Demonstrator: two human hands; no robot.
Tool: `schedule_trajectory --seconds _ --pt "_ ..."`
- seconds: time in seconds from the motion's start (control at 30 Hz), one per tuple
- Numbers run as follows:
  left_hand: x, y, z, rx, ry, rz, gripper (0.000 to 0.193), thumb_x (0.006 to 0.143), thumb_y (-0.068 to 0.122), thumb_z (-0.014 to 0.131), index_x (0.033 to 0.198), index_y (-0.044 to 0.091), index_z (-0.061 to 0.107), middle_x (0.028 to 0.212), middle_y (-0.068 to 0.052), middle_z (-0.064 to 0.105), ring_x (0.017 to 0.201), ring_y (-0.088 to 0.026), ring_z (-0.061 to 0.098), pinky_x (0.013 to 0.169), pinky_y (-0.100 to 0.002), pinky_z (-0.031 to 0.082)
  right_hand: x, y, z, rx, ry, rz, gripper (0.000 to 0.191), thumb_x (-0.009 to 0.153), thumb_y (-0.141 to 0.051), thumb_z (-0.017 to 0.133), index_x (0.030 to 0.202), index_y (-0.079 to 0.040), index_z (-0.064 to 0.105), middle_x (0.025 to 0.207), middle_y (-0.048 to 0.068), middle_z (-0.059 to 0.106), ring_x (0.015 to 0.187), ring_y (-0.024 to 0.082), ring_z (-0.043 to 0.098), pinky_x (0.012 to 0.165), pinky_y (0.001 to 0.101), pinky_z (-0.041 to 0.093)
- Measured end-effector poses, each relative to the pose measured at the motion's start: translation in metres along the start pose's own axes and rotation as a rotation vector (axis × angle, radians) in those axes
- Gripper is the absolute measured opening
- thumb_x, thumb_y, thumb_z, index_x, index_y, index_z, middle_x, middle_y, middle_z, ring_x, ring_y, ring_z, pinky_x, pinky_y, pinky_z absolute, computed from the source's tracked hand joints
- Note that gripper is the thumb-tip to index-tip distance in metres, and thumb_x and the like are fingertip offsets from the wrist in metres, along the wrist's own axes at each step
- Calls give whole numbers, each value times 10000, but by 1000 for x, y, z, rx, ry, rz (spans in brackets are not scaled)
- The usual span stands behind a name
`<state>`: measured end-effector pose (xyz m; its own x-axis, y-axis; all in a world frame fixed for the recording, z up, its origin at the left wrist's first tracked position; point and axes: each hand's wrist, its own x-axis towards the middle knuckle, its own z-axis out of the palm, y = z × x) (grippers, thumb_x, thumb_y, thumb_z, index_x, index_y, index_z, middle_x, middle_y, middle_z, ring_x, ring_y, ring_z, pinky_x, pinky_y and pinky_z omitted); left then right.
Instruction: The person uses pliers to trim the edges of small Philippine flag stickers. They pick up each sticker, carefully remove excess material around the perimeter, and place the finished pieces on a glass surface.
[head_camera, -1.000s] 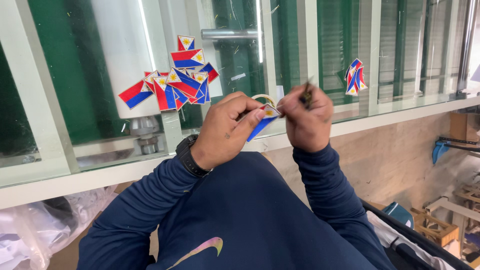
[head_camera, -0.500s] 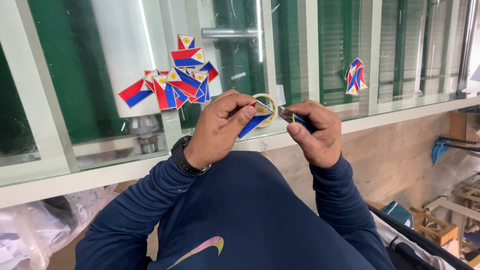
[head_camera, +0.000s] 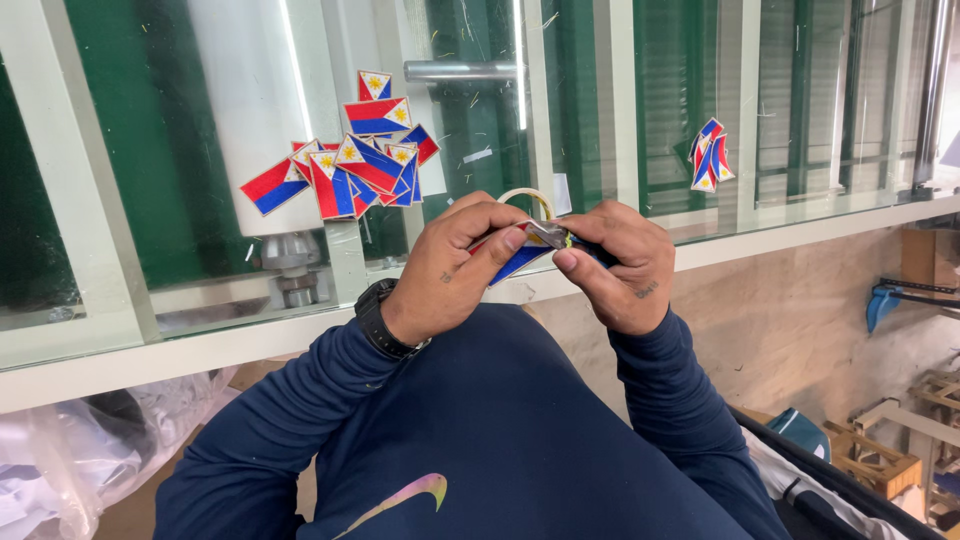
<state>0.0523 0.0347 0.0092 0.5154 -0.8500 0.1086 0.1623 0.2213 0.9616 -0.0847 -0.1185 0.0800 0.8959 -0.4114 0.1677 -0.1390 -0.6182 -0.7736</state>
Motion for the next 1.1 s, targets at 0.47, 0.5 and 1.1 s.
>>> schedule_trajectory --seconds 0.47,0.5,1.1 --pt "-1 3 -5 73 14 105 144 997 -3 642 1111 66 695 1162 -49 659 1096 -173 671 983 -294 550 -10 42 16 783 223 56 374 1004 -305 734 1142 37 671 857 66 609 682 116 484 692 319 452" --pt "-3 3 -6 122 52 201 187 943 -46 646 1063 88 699 1252 -62 611 1208 -210 608 1052 -328 527 -13 47 17 859 212 91 407 1023 -332 725 1165 43 658 812 43 572 677 110 465 698 313 446" --pt "-7 -28 -5 37 -6 188 276 850 -146 627 913 108 714 1389 -94 537 1298 -247 578 1070 -355 506 -22 44 41 805 71 311 398 915 -183 787 1178 69 627 879 22 627 790 83 555 740 249 479"
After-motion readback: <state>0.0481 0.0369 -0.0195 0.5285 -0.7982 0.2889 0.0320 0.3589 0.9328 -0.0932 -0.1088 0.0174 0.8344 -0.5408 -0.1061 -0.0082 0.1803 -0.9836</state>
